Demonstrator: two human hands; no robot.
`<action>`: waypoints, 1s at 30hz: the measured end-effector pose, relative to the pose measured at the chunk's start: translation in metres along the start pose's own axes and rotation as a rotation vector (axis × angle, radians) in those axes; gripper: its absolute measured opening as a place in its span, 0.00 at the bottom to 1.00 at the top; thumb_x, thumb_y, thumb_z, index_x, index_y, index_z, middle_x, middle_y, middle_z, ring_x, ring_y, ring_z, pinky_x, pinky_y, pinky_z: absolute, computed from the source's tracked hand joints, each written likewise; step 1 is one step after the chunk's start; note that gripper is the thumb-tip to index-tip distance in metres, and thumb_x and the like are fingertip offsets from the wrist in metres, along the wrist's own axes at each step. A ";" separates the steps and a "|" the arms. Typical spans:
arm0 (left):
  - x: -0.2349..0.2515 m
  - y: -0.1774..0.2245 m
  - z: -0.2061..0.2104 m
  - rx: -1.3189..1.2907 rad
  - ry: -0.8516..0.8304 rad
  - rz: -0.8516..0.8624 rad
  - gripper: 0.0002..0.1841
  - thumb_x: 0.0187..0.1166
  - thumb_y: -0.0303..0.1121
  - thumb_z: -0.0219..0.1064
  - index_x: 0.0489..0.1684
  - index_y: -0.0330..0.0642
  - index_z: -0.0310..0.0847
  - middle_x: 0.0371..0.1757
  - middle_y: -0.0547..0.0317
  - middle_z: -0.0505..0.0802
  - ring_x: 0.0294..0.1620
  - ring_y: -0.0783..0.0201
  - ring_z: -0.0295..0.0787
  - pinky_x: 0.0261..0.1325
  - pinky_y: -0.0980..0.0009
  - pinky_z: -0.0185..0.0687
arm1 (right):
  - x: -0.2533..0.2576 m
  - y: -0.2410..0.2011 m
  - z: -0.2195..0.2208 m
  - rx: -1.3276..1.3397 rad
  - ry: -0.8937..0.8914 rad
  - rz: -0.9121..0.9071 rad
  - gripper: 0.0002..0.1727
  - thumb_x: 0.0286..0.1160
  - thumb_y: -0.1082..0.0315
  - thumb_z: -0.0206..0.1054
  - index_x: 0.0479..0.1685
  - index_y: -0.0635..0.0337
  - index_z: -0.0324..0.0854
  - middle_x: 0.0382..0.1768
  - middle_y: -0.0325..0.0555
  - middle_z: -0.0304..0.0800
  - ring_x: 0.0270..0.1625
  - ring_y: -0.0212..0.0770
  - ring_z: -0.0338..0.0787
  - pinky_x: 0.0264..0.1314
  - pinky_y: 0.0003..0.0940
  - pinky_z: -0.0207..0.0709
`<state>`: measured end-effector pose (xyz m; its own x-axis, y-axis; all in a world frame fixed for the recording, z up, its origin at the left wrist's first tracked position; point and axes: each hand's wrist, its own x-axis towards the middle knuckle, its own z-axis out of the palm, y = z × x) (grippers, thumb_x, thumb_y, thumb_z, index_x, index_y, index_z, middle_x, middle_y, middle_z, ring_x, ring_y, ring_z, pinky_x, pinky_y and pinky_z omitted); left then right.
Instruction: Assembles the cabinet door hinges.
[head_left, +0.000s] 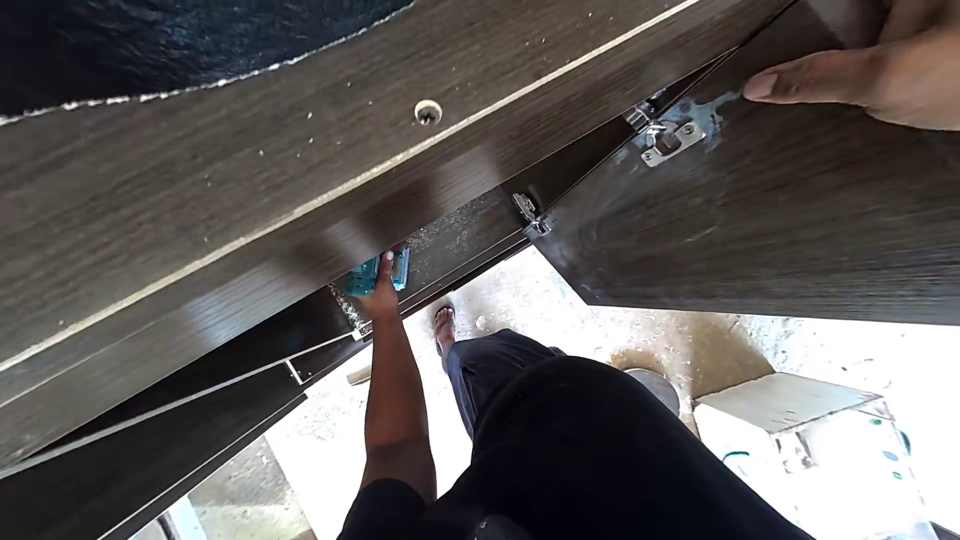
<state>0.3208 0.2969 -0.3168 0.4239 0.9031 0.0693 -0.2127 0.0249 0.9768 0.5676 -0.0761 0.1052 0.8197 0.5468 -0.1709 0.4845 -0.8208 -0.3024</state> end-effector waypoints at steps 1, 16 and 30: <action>-0.004 -0.001 -0.001 0.038 0.003 -0.006 0.37 0.62 0.26 0.86 0.72 0.30 0.72 0.62 0.51 0.92 0.66 0.58 0.90 0.73 0.57 0.86 | 0.001 0.002 0.002 0.006 0.009 -0.003 0.30 0.57 0.35 0.77 0.40 0.50 0.78 0.28 0.39 0.79 0.33 0.37 0.85 0.33 0.50 0.80; -0.080 -0.034 0.069 0.868 -0.335 -0.038 0.25 0.81 0.34 0.70 0.74 0.30 0.78 0.71 0.31 0.82 0.65 0.43 0.85 0.69 0.51 0.83 | -0.006 -0.007 0.010 0.054 0.073 -0.001 0.20 0.65 0.43 0.74 0.43 0.46 0.82 0.30 0.36 0.86 0.32 0.35 0.89 0.32 0.49 0.83; 0.010 -0.020 0.134 1.509 -0.623 -0.183 0.15 0.83 0.28 0.61 0.64 0.32 0.84 0.70 0.33 0.85 0.70 0.34 0.84 0.67 0.35 0.80 | -0.011 -0.023 0.004 0.056 0.024 0.088 0.16 0.69 0.49 0.75 0.48 0.45 0.82 0.31 0.37 0.86 0.33 0.37 0.88 0.35 0.51 0.81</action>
<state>0.4473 0.2475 -0.3087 0.6922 0.6249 -0.3610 0.7180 -0.6470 0.2568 0.5466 -0.0626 0.1098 0.8658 0.4680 -0.1771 0.3926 -0.8548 -0.3394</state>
